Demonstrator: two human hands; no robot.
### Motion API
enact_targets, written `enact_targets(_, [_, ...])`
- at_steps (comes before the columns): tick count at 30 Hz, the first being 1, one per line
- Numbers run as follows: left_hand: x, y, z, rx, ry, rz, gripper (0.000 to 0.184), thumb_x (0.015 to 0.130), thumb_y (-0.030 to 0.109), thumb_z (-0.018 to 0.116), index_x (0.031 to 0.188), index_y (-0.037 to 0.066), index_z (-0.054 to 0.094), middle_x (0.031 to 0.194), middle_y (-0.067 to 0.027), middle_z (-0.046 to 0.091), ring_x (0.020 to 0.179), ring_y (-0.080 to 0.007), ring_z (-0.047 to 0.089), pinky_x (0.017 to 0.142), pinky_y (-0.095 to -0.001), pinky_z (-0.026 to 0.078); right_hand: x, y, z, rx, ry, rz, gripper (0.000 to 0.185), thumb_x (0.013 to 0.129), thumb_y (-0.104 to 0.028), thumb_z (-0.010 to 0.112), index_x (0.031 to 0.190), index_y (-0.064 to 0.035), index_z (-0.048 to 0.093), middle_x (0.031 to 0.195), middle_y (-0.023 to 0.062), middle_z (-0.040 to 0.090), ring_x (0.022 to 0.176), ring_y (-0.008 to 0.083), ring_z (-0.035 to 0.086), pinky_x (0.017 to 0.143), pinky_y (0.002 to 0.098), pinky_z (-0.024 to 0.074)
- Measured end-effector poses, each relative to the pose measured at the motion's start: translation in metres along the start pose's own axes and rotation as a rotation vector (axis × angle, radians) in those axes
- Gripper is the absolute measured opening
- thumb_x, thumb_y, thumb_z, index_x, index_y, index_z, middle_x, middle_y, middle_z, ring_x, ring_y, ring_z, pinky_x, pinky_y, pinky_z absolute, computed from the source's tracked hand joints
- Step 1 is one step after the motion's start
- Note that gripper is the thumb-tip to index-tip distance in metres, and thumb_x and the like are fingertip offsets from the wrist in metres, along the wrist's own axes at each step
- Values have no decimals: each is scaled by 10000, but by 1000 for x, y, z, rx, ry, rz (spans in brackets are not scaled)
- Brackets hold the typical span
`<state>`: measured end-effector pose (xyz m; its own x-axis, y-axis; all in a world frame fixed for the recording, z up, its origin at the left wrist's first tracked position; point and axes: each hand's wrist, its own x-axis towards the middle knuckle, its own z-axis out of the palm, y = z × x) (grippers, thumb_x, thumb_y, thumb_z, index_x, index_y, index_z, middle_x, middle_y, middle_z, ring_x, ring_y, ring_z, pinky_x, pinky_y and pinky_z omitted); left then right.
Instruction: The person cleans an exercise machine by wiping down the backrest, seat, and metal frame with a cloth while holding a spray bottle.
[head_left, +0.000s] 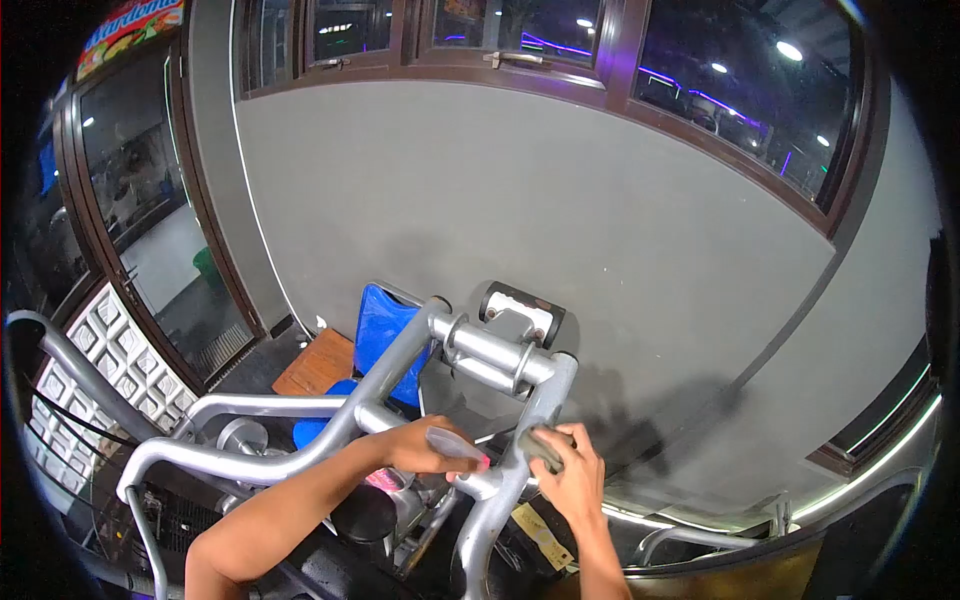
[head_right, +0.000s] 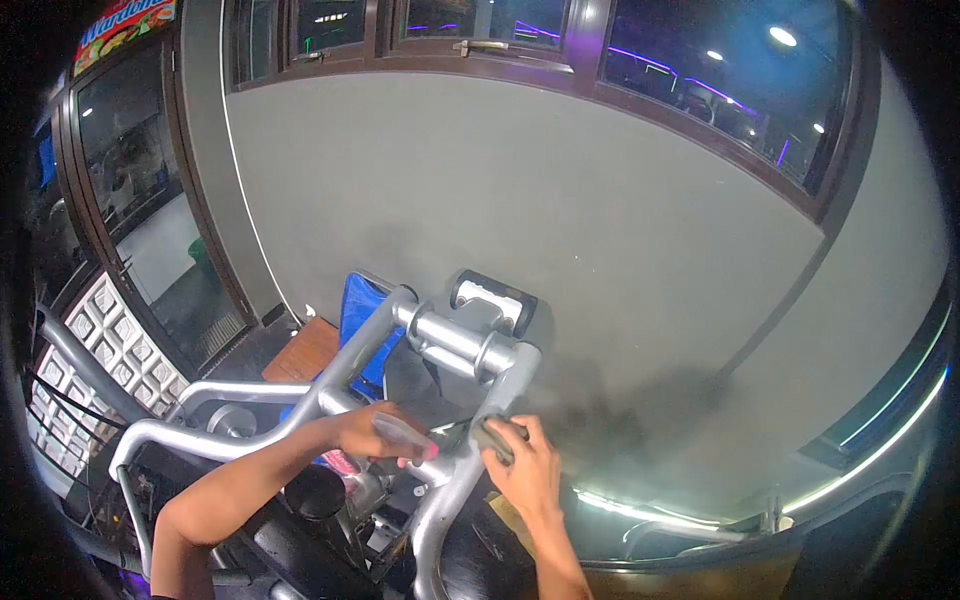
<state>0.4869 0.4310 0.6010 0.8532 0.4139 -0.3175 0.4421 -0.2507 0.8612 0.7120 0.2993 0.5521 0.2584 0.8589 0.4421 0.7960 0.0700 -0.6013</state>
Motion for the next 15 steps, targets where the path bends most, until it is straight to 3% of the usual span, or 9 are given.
enact_targets(2, [0, -4, -2, 31, -32, 41, 454, 863, 470, 671, 1050, 60, 731, 703, -62, 665, 615, -144, 608, 561, -313, 474, 2, -17, -17, -86, -284, -77, 349, 745, -236, 739, 1089, -186, 721, 1106, 59, 602, 866, 309, 680, 791, 402, 553])
enact_targets(3, [2, -7, -3, 63, -66, 79, 471, 860, 477, 682, 1064, 56, 724, 731, -67, 675, 637, -150, 617, 568, -317, 479, 4, -24, -21, -91, -286, -78, 349, 745, -236, 739, 1089, -186, 721, 1106, 59, 602, 866, 309, 680, 791, 402, 553])
enact_targets(5, [7, -19, -3, 105, -59, 205, 478, 845, 485, 700, 1061, 59, 726, 735, -63, 676, 651, -147, 619, 569, -315, 483, 9, -36, -25, -182, -574, -243, 329, 758, -295, 729, 1070, -190, 726, 1101, 55, 606, 881, 312, 678, 787, 418, 547])
enact_targets(6, [10, -26, -3, 151, -50, 326, 485, 830, 492, 718, 1057, 63, 728, 739, -59, 678, 665, -145, 621, 571, -314, 487, 17, -41, -29, -261, -610, -261, 339, 769, -348, 716, 1067, -185, 729, 1096, 79, 613, 884, 328, 675, 789, 446, 537])
enact_targets(10, [15, -44, -2, 145, -10, 299, 435, 812, 435, 750, 1041, 65, 729, 752, -64, 690, 670, -149, 623, 606, -320, 503, 61, -41, -17, -458, -576, -346, 343, 750, -330, 728, 1049, -162, 737, 1091, 135, 635, 912, 341, 670, 810, 465, 525])
enact_targets(12, [8, -25, -8, 148, -92, 277, 402, 811, 310, 764, 1090, 29, 697, 925, -121, 725, 834, -224, 685, 776, -352, 532, 84, -35, -1, -507, -614, -366, 334, 742, -324, 733, 1019, -137, 742, 1083, 134, 644, 927, 345, 667, 819, 465, 522])
enact_targets(15, [1, -17, -8, 159, -3, 248, 389, 779, 260, 787, 1077, 25, 703, 914, -121, 724, 811, -206, 684, 731, -345, 540, 93, -40, 17, -585, -721, -413, 331, 729, -320, 743, 963, -87, 747, 1064, 140, 655, 940, 357, 663, 828, 468, 516])
